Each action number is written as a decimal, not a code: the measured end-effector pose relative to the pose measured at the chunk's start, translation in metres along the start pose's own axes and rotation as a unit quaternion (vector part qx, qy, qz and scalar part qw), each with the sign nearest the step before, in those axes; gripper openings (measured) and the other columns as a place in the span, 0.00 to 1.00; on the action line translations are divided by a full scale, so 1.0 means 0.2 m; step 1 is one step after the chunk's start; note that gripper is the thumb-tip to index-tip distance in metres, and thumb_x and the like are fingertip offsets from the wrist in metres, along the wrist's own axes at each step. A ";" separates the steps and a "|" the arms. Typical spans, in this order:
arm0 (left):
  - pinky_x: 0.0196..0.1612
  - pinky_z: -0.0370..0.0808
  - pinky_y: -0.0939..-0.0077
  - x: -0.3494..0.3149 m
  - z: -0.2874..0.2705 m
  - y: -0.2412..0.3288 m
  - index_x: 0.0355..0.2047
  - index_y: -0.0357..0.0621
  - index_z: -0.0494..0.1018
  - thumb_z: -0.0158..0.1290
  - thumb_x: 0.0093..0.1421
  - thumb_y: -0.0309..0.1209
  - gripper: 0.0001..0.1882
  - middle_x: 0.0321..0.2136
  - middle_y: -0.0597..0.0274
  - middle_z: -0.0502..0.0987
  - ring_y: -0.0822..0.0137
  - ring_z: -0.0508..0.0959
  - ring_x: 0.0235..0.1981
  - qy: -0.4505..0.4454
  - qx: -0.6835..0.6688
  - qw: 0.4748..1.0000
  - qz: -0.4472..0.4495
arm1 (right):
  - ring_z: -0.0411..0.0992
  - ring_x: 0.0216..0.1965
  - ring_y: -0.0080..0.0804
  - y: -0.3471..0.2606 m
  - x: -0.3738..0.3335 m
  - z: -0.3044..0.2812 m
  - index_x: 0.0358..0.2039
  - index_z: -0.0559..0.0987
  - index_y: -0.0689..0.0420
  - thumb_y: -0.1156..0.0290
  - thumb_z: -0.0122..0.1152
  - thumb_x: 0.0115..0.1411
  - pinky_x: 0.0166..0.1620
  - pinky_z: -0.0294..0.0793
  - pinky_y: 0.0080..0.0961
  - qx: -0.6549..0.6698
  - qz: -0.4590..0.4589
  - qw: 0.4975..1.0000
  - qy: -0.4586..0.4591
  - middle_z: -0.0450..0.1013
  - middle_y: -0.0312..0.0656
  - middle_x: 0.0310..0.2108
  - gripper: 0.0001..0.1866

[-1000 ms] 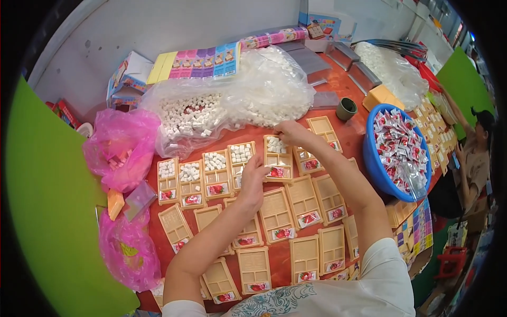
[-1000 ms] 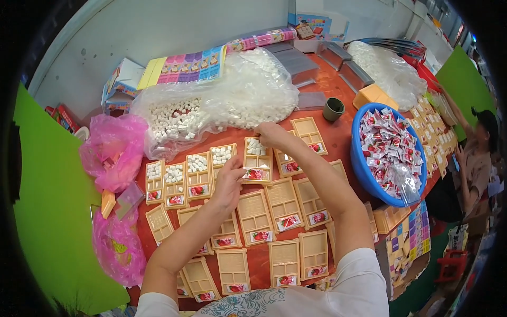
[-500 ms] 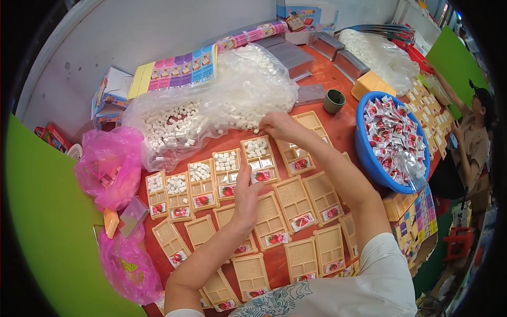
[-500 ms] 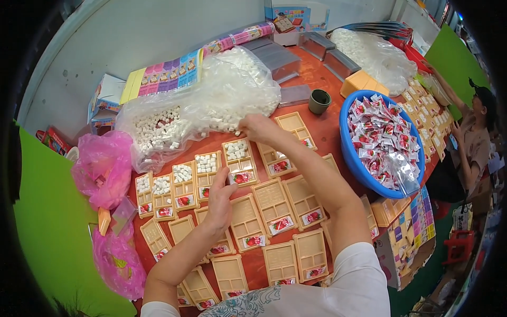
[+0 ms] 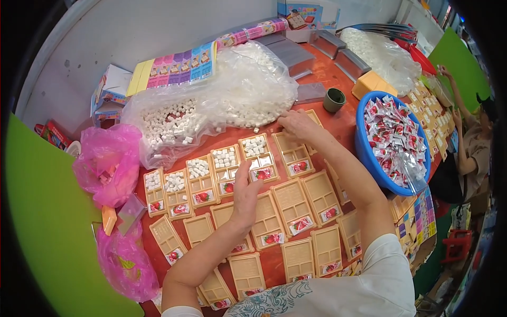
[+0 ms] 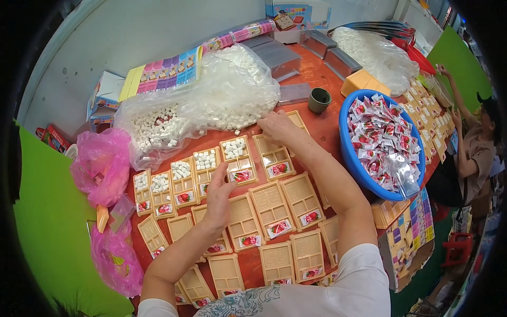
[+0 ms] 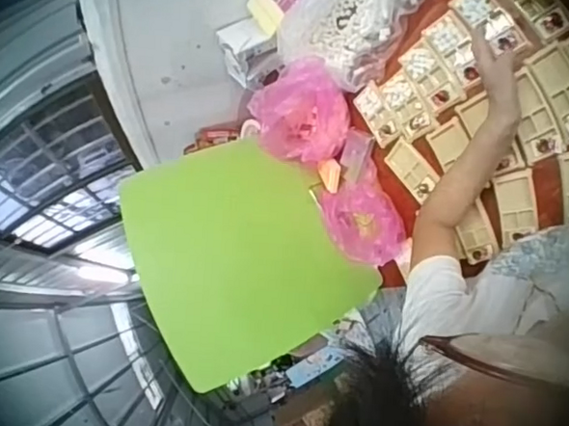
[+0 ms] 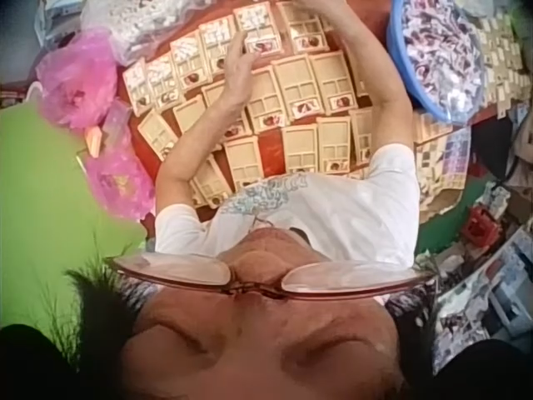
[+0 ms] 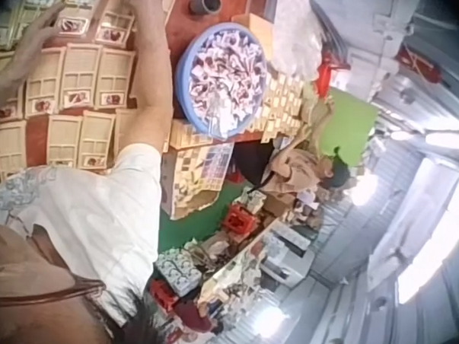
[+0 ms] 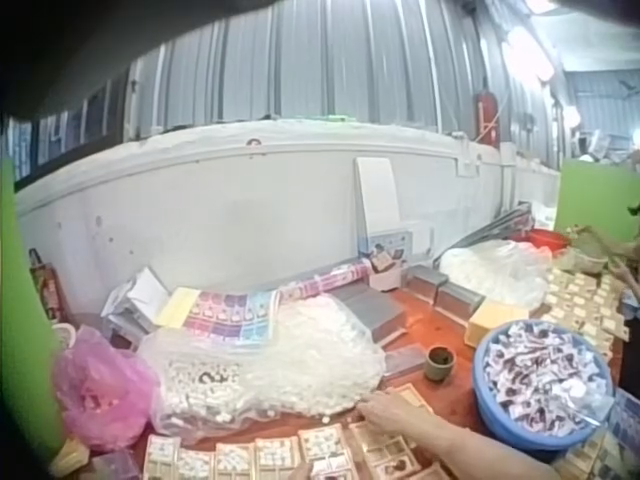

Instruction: Placing small white items into partitioned plastic trays on a production line.

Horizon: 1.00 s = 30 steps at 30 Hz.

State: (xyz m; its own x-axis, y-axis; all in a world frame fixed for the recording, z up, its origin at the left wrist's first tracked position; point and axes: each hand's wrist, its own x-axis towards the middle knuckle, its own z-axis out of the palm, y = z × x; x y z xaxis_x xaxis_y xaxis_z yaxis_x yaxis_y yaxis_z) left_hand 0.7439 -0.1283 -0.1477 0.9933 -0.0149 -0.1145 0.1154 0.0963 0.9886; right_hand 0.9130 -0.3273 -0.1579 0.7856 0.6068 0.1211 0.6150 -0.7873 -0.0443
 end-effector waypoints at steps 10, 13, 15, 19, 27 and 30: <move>0.63 0.48 0.73 0.05 0.05 0.04 0.59 0.31 0.52 0.45 0.52 0.25 0.32 0.59 0.49 0.56 0.59 0.54 0.61 -0.007 -0.064 0.998 -0.018 | 0.68 0.39 0.36 -0.02 -0.03 -0.06 0.27 0.71 0.58 0.75 0.53 0.45 0.43 0.63 0.32 -0.070 -0.063 0.993 0.070 0.68 0.42 0.32 0.07; 0.63 0.48 0.69 0.11 0.01 0.04 0.63 0.32 0.43 0.46 0.54 0.26 0.37 0.61 0.44 0.51 0.57 0.51 0.64 -0.018 -0.097 0.995 -0.028 | 0.67 0.39 0.38 -0.12 0.03 -0.22 0.27 0.70 0.59 0.78 0.51 0.45 0.43 0.63 0.32 -0.083 -0.092 0.988 0.096 0.67 0.43 0.32 0.06; 0.62 0.52 0.70 0.14 -0.02 0.03 0.63 0.33 0.43 0.46 0.55 0.27 0.37 0.61 0.44 0.52 0.58 0.55 0.62 -0.009 -0.131 0.991 -0.025 | 0.67 0.38 0.39 -0.21 0.09 -0.33 0.26 0.69 0.59 0.78 0.50 0.44 0.42 0.63 0.32 -0.071 -0.109 0.986 0.107 0.67 0.43 0.31 0.06; 0.51 0.66 0.74 0.15 -0.08 0.11 0.62 0.35 0.46 0.44 0.56 0.30 0.35 0.52 0.51 0.65 0.65 0.69 0.48 -0.009 -0.240 0.969 -0.058 | 0.67 0.36 0.42 -0.38 0.21 -0.40 0.25 0.69 0.60 0.79 0.50 0.45 0.41 0.64 0.33 -0.016 -0.142 0.984 0.103 0.67 0.46 0.30 0.05; 0.41 0.77 0.69 0.10 -0.46 0.23 0.53 0.42 0.60 0.41 0.58 0.22 0.21 0.41 0.60 0.72 0.68 0.76 0.40 0.046 -0.391 0.918 -0.053 | 0.71 0.35 0.47 -0.74 0.63 -0.24 0.26 0.73 0.63 0.77 0.49 0.49 0.40 0.70 0.39 0.070 -0.179 0.979 0.062 0.71 0.50 0.29 0.05; 0.43 0.76 0.68 0.10 -0.63 0.24 0.53 0.40 0.60 0.42 0.56 0.19 0.23 0.41 0.57 0.72 0.65 0.76 0.41 0.089 -0.366 0.925 -0.046 | 0.72 0.36 0.49 -0.87 0.84 -0.15 0.29 0.75 0.62 0.73 0.49 0.52 0.39 0.71 0.40 0.168 -0.171 0.971 0.008 0.72 0.51 0.32 0.08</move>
State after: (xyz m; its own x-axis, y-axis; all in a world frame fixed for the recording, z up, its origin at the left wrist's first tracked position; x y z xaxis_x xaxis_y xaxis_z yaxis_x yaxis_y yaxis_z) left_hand 0.7689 0.0015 -0.1142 0.9567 0.1014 -0.2728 0.1059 0.7520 0.6506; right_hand 0.9365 -0.0923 -0.0996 0.5324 0.8223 0.2008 0.8292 -0.4591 -0.3187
